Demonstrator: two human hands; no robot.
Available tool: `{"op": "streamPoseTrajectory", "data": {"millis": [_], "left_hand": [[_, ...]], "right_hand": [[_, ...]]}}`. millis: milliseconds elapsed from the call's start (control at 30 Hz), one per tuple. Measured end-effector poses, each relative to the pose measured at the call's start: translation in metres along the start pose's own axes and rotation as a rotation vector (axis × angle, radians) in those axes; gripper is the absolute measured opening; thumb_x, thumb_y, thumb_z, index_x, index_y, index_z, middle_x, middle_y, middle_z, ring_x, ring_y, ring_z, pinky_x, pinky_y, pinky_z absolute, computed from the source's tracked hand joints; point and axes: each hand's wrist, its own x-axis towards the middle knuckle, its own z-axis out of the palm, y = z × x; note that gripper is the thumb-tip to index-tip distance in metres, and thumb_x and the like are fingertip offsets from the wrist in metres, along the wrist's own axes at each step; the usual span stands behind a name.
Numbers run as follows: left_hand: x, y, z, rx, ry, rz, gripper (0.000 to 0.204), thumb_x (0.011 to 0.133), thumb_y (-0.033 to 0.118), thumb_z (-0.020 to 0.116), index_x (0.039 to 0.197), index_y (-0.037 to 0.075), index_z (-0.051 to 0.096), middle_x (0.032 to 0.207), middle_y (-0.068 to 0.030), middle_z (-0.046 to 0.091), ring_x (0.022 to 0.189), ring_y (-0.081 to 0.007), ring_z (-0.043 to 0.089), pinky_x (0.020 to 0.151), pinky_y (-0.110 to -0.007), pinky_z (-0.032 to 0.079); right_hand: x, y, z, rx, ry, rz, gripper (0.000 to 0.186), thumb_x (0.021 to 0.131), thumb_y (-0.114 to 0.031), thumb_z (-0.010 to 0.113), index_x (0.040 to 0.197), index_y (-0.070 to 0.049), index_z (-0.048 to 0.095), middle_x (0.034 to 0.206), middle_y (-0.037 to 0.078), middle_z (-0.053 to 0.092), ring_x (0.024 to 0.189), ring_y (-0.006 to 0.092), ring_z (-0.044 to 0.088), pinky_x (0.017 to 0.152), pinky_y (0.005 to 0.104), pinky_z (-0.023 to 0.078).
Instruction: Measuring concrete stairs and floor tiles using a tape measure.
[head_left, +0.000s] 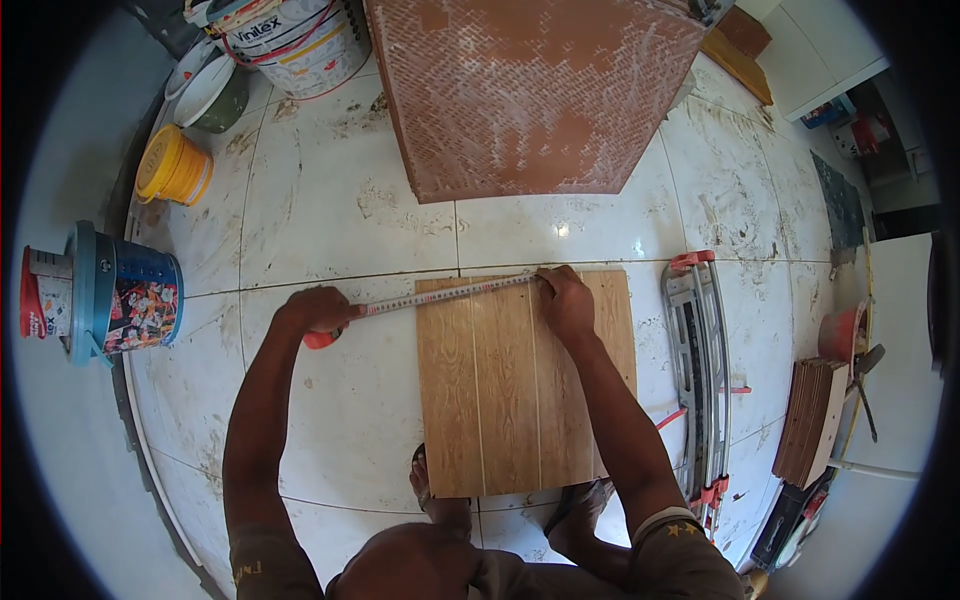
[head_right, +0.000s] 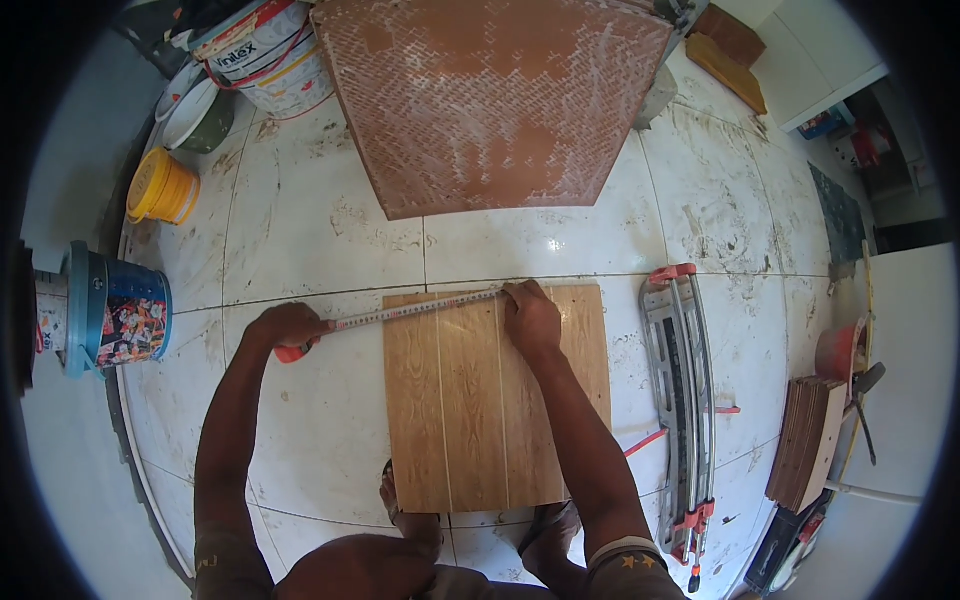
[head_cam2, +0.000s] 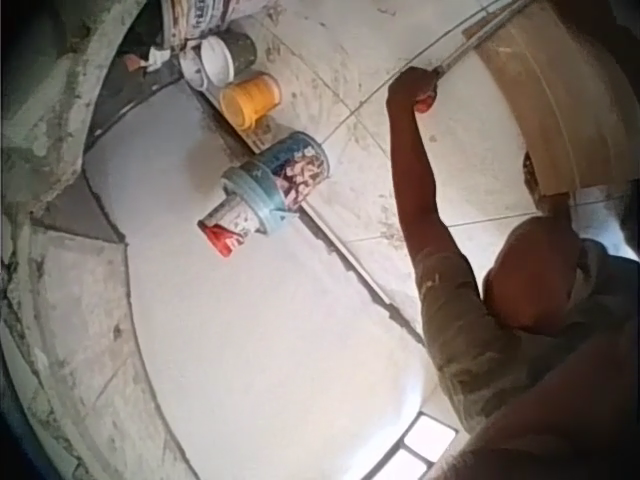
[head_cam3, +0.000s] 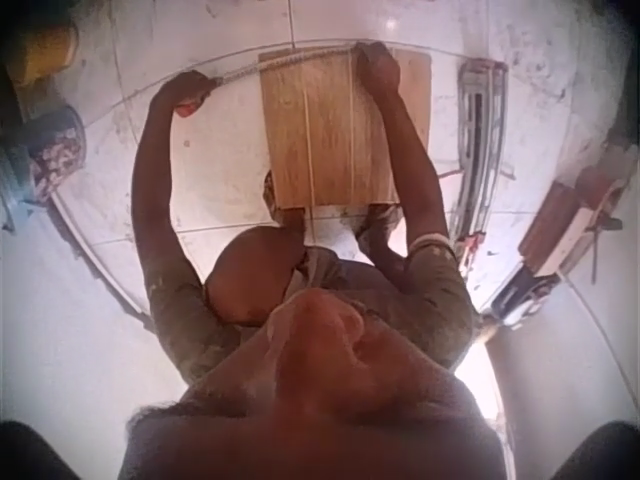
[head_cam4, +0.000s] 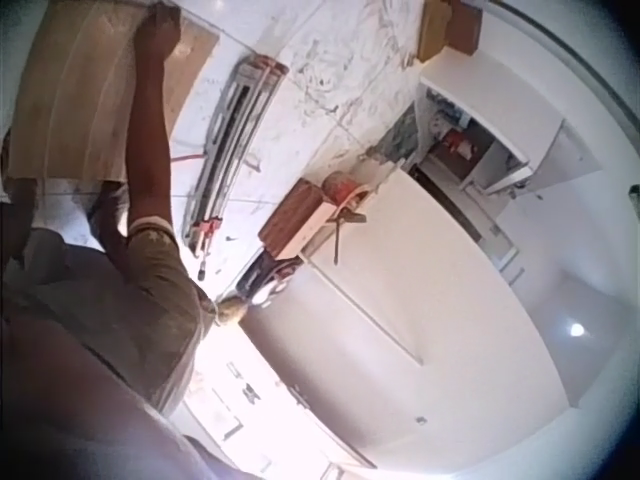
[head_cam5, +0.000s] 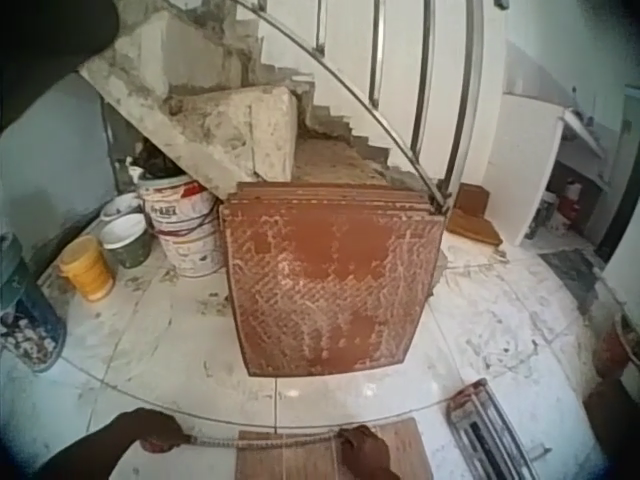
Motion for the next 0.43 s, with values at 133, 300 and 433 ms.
{"op": "streamPoseTrajectory", "data": {"millis": [133,300,433], "left_hand": [[0.013,0.018,-0.016,-0.006,0.025,0.003,0.063,0.097,0.065,0.051,0.079,0.009,0.074,0.075,-0.0074,0.071,0.074,-0.0241,0.069,0.077,-0.041,0.053],[0.025,0.031,-0.016,0.084,0.111,0.013,0.056,0.096,0.063,0.054,0.089,0.013,0.077,0.084,-0.007,0.074,0.081,-0.0244,0.071,0.081,-0.043,0.054],[0.034,0.032,-0.011,0.07,0.19,-0.008,0.053,0.092,0.063,0.057,0.088,0.015,0.079,0.079,-0.0063,0.074,0.082,-0.0223,0.072,0.081,-0.04,0.054]], "right_hand": [[0.009,0.002,0.002,0.038,-0.005,-0.082,0.022,0.09,-0.008,0.064,0.109,-0.005,0.074,0.108,0.018,0.07,0.097,0.0376,0.068,0.083,0.0457,0.056],[0.015,-0.002,0.002,0.047,-0.092,-0.049,0.021,0.092,-0.011,0.064,0.109,-0.004,0.074,0.105,0.022,0.07,0.098,0.0392,0.068,0.086,0.0444,0.055],[0.025,0.014,-0.006,0.098,-0.234,0.029,0.029,0.092,-0.012,0.067,0.119,-0.002,0.073,0.103,0.022,0.072,0.094,0.0286,0.071,0.087,0.0424,0.054]]}}
